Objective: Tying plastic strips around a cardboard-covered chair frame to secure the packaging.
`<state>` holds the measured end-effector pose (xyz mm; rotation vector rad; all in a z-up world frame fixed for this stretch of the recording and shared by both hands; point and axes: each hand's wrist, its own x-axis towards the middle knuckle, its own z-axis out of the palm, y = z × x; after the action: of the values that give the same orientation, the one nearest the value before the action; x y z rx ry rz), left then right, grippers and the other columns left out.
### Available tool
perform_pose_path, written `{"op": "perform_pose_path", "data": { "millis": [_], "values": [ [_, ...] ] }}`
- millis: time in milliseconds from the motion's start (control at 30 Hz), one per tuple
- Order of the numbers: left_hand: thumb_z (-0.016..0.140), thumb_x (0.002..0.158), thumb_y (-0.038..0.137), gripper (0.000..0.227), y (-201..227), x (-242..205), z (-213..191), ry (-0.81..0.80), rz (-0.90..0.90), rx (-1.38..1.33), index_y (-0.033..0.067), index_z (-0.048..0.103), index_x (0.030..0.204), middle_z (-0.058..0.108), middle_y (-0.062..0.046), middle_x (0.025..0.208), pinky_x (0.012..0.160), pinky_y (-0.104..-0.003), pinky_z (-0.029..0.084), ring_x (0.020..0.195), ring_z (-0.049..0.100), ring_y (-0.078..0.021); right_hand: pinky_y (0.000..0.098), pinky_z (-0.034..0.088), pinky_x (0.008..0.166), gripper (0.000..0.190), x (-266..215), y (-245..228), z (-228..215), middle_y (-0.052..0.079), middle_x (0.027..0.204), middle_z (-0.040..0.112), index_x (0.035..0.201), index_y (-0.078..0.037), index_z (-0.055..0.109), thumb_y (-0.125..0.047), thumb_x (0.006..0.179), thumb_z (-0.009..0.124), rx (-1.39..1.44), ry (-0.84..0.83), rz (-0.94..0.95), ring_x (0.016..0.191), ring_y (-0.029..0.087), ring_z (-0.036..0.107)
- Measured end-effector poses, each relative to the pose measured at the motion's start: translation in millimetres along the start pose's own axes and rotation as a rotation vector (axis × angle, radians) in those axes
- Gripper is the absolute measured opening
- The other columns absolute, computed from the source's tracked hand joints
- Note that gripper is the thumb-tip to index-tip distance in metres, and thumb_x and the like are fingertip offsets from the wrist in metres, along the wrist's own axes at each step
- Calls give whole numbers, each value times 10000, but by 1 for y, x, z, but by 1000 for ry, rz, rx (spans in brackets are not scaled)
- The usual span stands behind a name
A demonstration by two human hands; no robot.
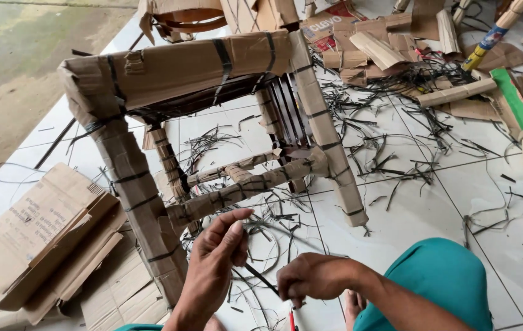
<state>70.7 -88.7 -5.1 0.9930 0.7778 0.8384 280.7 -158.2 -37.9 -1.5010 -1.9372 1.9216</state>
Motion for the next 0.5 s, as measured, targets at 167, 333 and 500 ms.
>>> {"op": "perform_pose_path", "data": {
  "millis": [167, 333, 500],
  "values": [
    [615, 994, 131, 151, -19, -4, -2, -60, 150, 242, 66, 598, 1129, 676, -83, 863, 630, -273, 428, 695, 544, -136, 446, 440, 1051, 516, 10, 26, -5, 76, 1386, 560, 1422, -172, 475, -262, 925, 584, 51, 311, -371, 1291, 247, 535],
    [598, 967, 102, 146, -17, -14, 11, -74, 34, 592, 141, 569, 1105, 742, -3, 861, 632, -296, 431, 683, 534, -118, 455, 498, 1092, 790, -3, -13, -5, 179, 1541, 510, 1548, 20, 285, -370, 967, 651, 753, 399, -797, 1379, 292, 545],
    [550, 976, 83, 251, -25, -16, 17, -256, -46, 858, 120, 488, 1216, 767, -23, 892, 714, -401, 511, 777, 678, -242, 419, 554, 802, 373, -1, -6, 0, 90, 717, 546, 1241, 84, 619, -207, 1055, 477, 984, 686, -709, 784, 305, 671]
  ]
}}
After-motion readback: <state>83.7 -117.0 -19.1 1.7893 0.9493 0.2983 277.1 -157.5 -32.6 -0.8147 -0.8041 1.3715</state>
